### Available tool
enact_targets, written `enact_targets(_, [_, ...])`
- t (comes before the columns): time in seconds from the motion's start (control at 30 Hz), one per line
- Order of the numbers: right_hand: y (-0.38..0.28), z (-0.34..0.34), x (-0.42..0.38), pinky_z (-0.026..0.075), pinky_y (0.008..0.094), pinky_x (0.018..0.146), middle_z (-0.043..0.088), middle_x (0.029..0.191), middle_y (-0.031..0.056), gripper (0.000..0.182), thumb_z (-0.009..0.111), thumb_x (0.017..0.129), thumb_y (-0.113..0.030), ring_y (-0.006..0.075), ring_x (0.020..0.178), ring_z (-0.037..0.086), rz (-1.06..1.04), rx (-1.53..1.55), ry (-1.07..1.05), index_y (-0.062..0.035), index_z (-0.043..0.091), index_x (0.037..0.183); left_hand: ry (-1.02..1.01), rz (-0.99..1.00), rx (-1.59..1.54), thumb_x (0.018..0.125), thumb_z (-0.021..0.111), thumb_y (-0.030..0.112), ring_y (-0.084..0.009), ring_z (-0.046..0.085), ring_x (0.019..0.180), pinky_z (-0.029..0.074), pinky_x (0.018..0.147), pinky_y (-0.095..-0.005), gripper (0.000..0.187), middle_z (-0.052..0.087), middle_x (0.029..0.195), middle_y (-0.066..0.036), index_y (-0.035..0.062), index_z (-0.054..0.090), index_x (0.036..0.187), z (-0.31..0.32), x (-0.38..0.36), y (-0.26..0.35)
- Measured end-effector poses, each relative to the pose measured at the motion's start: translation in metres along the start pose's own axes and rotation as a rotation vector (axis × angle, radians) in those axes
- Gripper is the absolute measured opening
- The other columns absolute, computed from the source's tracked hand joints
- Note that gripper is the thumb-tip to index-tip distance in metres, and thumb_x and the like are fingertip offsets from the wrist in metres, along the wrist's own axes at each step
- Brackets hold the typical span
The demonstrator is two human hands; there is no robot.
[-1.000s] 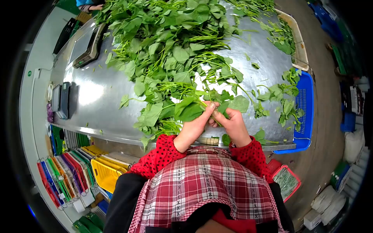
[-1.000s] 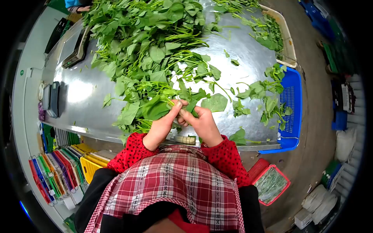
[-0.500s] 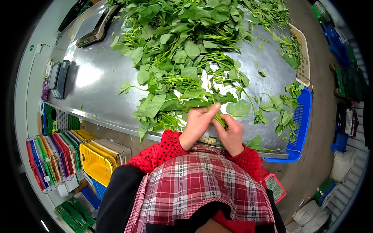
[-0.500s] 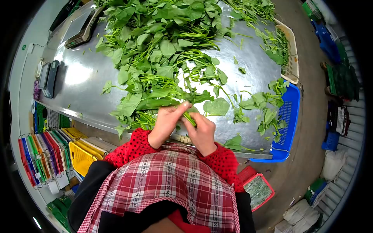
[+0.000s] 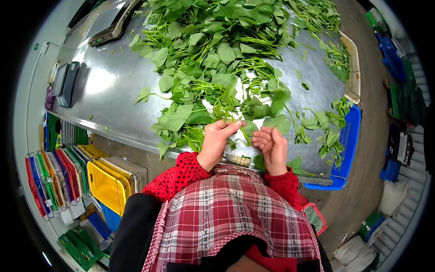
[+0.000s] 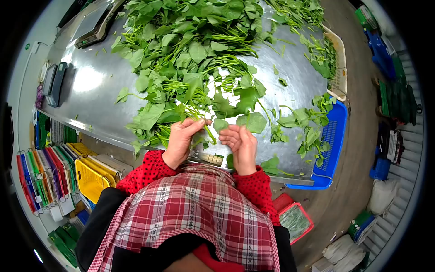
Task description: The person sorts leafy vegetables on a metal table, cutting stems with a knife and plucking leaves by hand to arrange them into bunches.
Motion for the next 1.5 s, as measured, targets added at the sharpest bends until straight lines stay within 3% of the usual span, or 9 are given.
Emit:
enact_targets(0.3, [0.015, 0.043, -0.001, 0.047, 0.0267, 0.073, 0.064, 0.098, 0.0051, 0.029, 0.052, 0.099, -0.022, 0.0107, 0.083, 0.057, 0.057, 0.014, -0.237, 0.0024, 0.062, 0.110, -0.096, 0.043, 0.295, 0.090, 0.064, 0.008, -0.0076, 0.057, 0.071, 0.046, 0.062, -0.0226, 0.019, 0.065, 0.087, -0.002, 0.0002, 0.069, 0.107, 0.005, -0.010, -0.013])
enact_targets(0.4, [0.010, 0.030, 0.001, 0.046, 0.0227, 0.069, 0.065, 0.088, 0.0048, 0.028, 0.055, 0.097, -0.022, 0.0097, 0.076, 0.058, -0.093, -0.118, -0.141, 0.0034, 0.065, 0.100, -0.074, 0.363, 0.430, 0.084, 0.068, 0.008, -0.0163, 0.060, 0.091, 0.046, 0.083, -0.0295, 0.022, 0.070, 0.097, -0.009, 0.0020, 0.070, 0.105, 0.007, -0.013, -0.001])
enact_targets(0.67, [0.041, 0.027, -0.009, 0.043, 0.0235, 0.053, 0.059, 0.073, 0.0045, 0.016, 0.054, 0.093, -0.015, 0.0090, 0.058, 0.051, 0.228, 0.044, -0.017, -0.0011, 0.061, 0.087, -0.014, 0.747, 0.604, 0.085, 0.065, 0.002, -0.0177, 0.062, 0.088, 0.049, 0.074, -0.0285, 0.019, 0.067, 0.110, -0.011, -0.0007, 0.070, 0.104, 0.014, -0.038, 0.030])
enact_targets(0.77, [0.061, -0.049, 0.012, 0.047, 0.0269, 0.061, 0.063, 0.080, 0.0086, 0.018, 0.058, 0.090, -0.015, 0.0156, 0.067, 0.057, 0.267, -0.301, -0.107, 0.0018, 0.062, 0.092, 0.264, 0.555, 0.489, 0.096, 0.053, 0.014, -0.0133, 0.062, 0.065, 0.050, 0.059, -0.0228, 0.022, 0.068, 0.105, -0.014, -0.0036, 0.066, 0.094, -0.018, -0.039, 0.078])
enact_targets(0.9, [-0.087, -0.056, 0.030, 0.050, 0.0375, 0.080, 0.065, 0.097, 0.0180, 0.030, 0.064, 0.083, -0.011, 0.0307, 0.088, 0.063, -0.695, -1.176, 0.382, 0.0078, 0.060, 0.106, 0.430, 0.310, 0.012, 0.099, 0.049, 0.019, -0.0126, 0.065, 0.069, 0.051, 0.056, -0.0200, 0.016, 0.068, 0.094, -0.012, 0.0037, 0.054, 0.103, -0.106, -0.028, 0.062])
enact_targets(1.03, [-0.041, 0.086, 0.086, 0.046, 0.0411, 0.080, 0.062, 0.095, 0.0158, 0.029, 0.067, 0.079, -0.015, 0.0337, 0.090, 0.058, -0.955, -1.330, -0.098, 0.0000, 0.063, 0.103, 0.442, 0.193, -0.093, 0.096, 0.056, 0.022, -0.0111, 0.059, 0.063, 0.043, 0.051, -0.0191, 0.017, 0.058, 0.073, -0.004, 0.0086, 0.052, 0.085, -0.093, -0.023, 0.039])
enact_targets(1.17, [-0.021, 0.122, 0.112, 0.042, 0.0412, 0.079, 0.059, 0.088, 0.0127, 0.017, 0.067, 0.078, -0.016, 0.0316, 0.087, 0.054, -0.935, -1.556, -0.082, -0.0049, 0.062, 0.090, 0.424, 0.145, -0.279, 0.097, 0.054, 0.030, -0.0122, 0.049, 0.055, 0.040, 0.051, -0.0237, 0.031, 0.044, 0.061, -0.001, 0.0111, 0.044, 0.073, -0.092, -0.023, 0.046])
enact_targets(1.33, [-0.028, 0.136, 0.079, 0.040, 0.0401, 0.079, 0.058, 0.090, 0.0110, 0.024, 0.069, 0.079, -0.022, 0.0307, 0.090, 0.053, -1.035, -1.441, -0.042, -0.0036, 0.058, 0.089, 0.425, -0.012, -0.207, 0.098, 0.050, 0.037, -0.0135, 0.057, 0.059, 0.042, 0.052, -0.0232, 0.042, 0.063, 0.076, -0.009, -0.0025, 0.057, 0.109, -0.092, -0.014, 0.012])
enact_targets(1.5, [-0.013, 0.142, 0.086, 0.038, 0.0412, 0.078, 0.056, 0.091, 0.0121, 0.020, 0.070, 0.073, -0.018, 0.0303, 0.088, 0.052, -1.001, -1.564, -0.186, -0.0055, 0.057, 0.082, 0.394, 0.000, -0.261, 0.097, 0.052, 0.039, -0.0119, 0.055, 0.061, 0.045, 0.056, -0.0229, 0.045, 0.064, 0.082, -0.008, -0.0031, 0.058, 0.113, -0.087, -0.005, 0.018])
Point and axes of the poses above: each hand's wrist, its own x-axis towards the middle knuckle, its own z-axis out of the palm, y = z × x, the point moved 8 cm from there along x, towards the middle knuckle
